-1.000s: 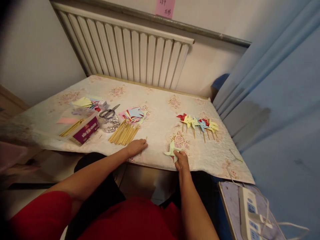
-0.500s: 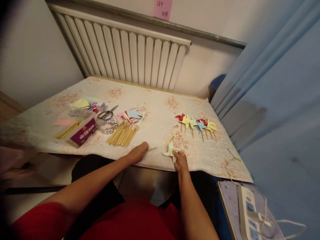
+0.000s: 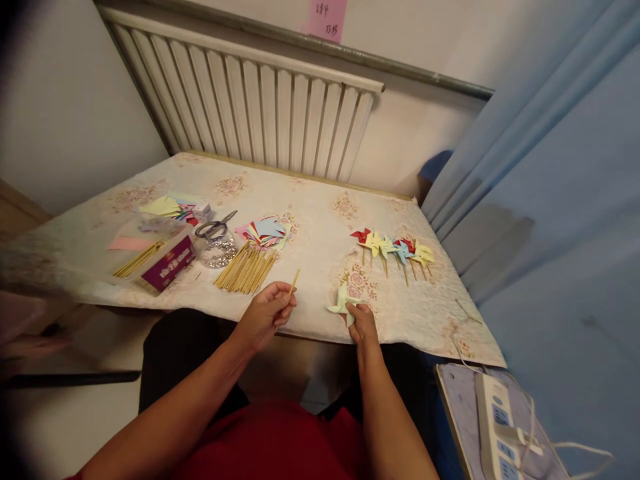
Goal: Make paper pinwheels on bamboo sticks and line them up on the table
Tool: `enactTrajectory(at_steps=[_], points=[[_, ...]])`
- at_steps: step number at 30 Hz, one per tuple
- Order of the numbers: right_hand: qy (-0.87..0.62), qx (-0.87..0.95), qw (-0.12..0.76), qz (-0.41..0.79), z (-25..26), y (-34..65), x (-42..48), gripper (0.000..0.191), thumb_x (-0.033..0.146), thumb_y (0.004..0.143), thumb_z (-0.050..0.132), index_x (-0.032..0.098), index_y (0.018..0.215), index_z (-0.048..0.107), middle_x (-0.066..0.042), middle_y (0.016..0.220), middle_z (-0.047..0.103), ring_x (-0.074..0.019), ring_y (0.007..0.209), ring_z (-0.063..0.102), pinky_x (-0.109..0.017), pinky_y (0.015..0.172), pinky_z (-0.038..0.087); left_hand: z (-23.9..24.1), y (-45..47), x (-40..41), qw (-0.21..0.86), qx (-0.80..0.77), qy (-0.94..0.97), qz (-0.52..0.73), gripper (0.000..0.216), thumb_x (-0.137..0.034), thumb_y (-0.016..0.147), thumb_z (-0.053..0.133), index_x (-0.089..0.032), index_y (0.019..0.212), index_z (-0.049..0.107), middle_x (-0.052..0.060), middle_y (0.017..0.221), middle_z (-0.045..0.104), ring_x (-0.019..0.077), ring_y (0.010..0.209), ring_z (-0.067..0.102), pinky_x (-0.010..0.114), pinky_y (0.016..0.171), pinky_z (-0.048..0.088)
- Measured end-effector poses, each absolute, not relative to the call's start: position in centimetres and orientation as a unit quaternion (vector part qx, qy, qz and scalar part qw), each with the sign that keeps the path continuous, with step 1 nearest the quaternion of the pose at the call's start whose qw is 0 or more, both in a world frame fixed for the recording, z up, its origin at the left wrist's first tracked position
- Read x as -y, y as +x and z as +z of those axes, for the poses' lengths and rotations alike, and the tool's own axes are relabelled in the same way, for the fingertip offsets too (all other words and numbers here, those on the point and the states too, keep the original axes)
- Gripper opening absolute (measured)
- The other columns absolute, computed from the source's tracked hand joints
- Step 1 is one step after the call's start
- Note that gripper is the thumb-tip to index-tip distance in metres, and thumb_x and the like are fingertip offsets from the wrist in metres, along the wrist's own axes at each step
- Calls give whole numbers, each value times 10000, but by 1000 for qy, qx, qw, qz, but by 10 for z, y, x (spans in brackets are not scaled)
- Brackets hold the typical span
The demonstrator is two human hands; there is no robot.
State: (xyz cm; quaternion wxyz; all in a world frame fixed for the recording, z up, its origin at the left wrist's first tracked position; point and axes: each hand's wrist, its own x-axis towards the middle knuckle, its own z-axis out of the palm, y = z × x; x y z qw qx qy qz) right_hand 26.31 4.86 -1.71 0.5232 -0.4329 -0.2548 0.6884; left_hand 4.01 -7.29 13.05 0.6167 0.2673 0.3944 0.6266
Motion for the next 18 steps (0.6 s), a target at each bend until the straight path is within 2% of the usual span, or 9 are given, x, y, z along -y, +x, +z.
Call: enactTrajectory(at_steps=[6, 9, 18], points=[[-434, 246, 522, 691, -15, 263, -48, 391, 153, 437, 884, 182, 614, 537, 17, 646, 686, -155, 592, 670, -291, 592, 623, 139, 41, 79, 613, -399, 254, 633, 266, -323, 742, 695, -161, 853, 517, -40, 652, 549, 20, 415, 337, 169, 396, 142], [-434, 238, 529, 689, -15, 262, -48, 422, 142, 430, 885, 186, 577, 492, 29, 622, 668, -150, 582, 662, -294, 590, 621, 141, 42, 81, 616, -398, 252, 631, 255, -325, 753, 681, -159, 871, 528, -48, 636, 543, 15, 396, 314, 171, 387, 142], [-432, 243, 524, 693, -14, 263, -47, 444, 153, 418, 900, 180, 562, 481, 24, 613, 668, -149, 577, 664, -293, 591, 622, 143, 44, 83, 613, -392, 261, 635, 185, -299, 807, 621, -154, 893, 545, -46, 635, 542, 17, 395, 316, 180, 388, 156]])
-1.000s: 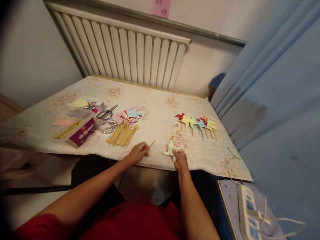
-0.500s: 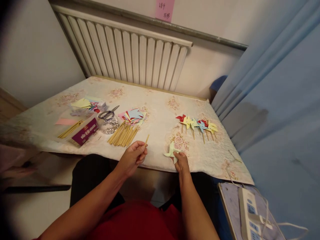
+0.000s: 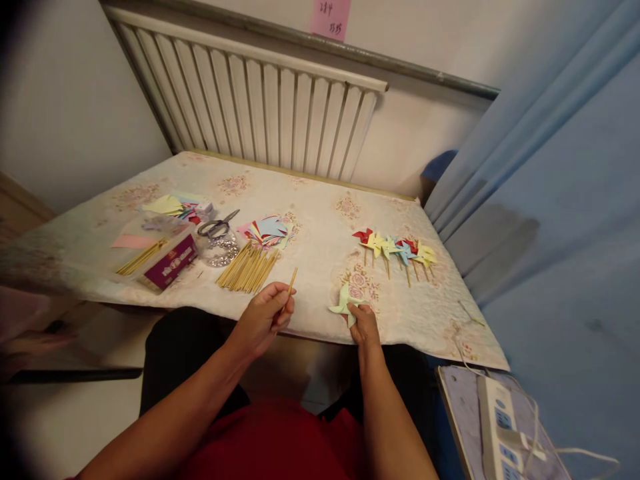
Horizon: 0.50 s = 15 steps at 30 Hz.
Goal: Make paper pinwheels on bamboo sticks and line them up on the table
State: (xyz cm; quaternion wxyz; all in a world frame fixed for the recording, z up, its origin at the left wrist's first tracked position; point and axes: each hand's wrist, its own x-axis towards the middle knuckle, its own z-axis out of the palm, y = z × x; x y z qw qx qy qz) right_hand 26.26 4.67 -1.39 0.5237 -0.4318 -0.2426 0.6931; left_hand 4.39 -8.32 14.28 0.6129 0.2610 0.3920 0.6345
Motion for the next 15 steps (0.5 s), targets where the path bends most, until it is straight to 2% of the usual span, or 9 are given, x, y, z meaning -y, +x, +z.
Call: enactTrajectory(at_steps=[7, 15], points=[[-427, 242, 523, 697, -14, 263, -47, 391, 149, 433, 899, 165, 602, 547, -6, 657, 696, -162, 594, 676, -299, 596, 625, 144, 44, 85, 612, -398, 257, 633, 187, -295, 793, 637, -154, 873, 542, -48, 621, 534, 23, 403, 330, 181, 392, 170], [-432, 245, 527, 690, -14, 263, -47, 386, 147, 466, 888, 172, 608, 529, 14, 636, 678, -151, 577, 668, -291, 587, 624, 146, 46, 87, 616, -393, 254, 634, 189, -282, 780, 654, -161, 849, 526, -44, 636, 547, 27, 414, 348, 181, 396, 194]])
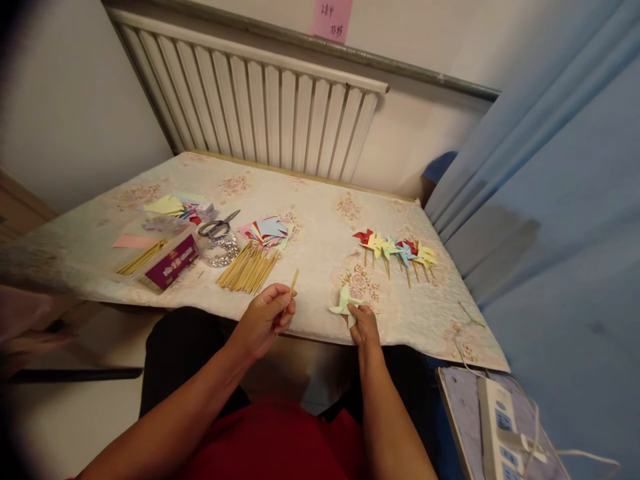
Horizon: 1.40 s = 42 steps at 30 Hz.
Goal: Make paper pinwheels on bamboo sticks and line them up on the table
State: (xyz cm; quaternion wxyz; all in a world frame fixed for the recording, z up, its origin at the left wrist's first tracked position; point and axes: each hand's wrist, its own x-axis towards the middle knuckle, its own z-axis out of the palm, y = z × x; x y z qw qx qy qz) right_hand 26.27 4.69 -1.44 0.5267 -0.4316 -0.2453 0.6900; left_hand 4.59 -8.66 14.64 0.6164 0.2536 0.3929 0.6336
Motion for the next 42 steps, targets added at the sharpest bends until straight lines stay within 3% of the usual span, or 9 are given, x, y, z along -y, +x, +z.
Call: enactTrajectory(at_steps=[15, 42], points=[[-434, 246, 526, 688, -16, 263, -48, 373, 148, 453, 876, 178, 610, 539, 24, 638, 676, -143, 570, 659, -291, 591, 622, 146, 46, 86, 615, -393, 243, 638, 232, -262, 724, 704, -165, 771, 499, -23, 658, 588, 39, 453, 423, 174, 411, 241], [-440, 247, 521, 689, -16, 263, -47, 406, 169, 446, 890, 181, 609, 519, 28, 632, 667, -153, 576, 660, -291, 575, 615, 148, 47, 85, 616, -402, 220, 641, 272, -238, 650, 732, -165, 741, 486, -16, 636, 583, 37, 457, 414, 166, 417, 222]])
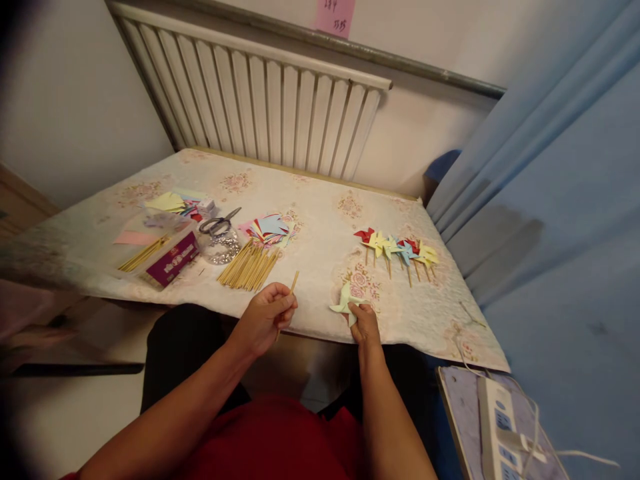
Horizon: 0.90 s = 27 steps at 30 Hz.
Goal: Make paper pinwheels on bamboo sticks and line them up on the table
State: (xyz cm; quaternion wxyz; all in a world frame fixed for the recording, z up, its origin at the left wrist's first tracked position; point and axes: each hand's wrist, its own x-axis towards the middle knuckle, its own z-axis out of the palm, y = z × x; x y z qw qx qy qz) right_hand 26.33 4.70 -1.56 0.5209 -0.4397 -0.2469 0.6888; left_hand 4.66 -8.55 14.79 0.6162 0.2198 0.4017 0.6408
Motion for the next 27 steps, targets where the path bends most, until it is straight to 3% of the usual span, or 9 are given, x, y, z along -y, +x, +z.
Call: enactTrajectory(at_steps=[15, 23, 27], points=[[-434, 249, 521, 692, 0, 257, -39, 343, 155, 466, 865, 172, 678, 596, 2, 696, 701, -160, 624, 667, -296, 626, 608, 143, 42, 85, 593, -430, 216, 645, 251, -264, 688, 701, -168, 723, 472, -16, 654, 558, 38, 465, 400, 161, 409, 210], [-343, 370, 543, 671, 85, 227, -7, 262, 207, 558, 819, 182, 776, 674, 1, 742, 686, -130, 647, 618, -240, 631, 519, 139, 41, 87, 613, -407, 213, 642, 281, -287, 684, 738, -159, 738, 494, -12, 671, 568, 34, 474, 406, 157, 418, 215], [-283, 524, 511, 620, 134, 213, 22, 157, 223, 621, 800, 195, 671, 654, 2, 709, 644, -137, 670, 590, -256, 638, 475, 141, 42, 88, 621, -397, 224, 638, 273, -293, 684, 751, -155, 764, 530, -11, 696, 580, 39, 483, 427, 168, 425, 234]])
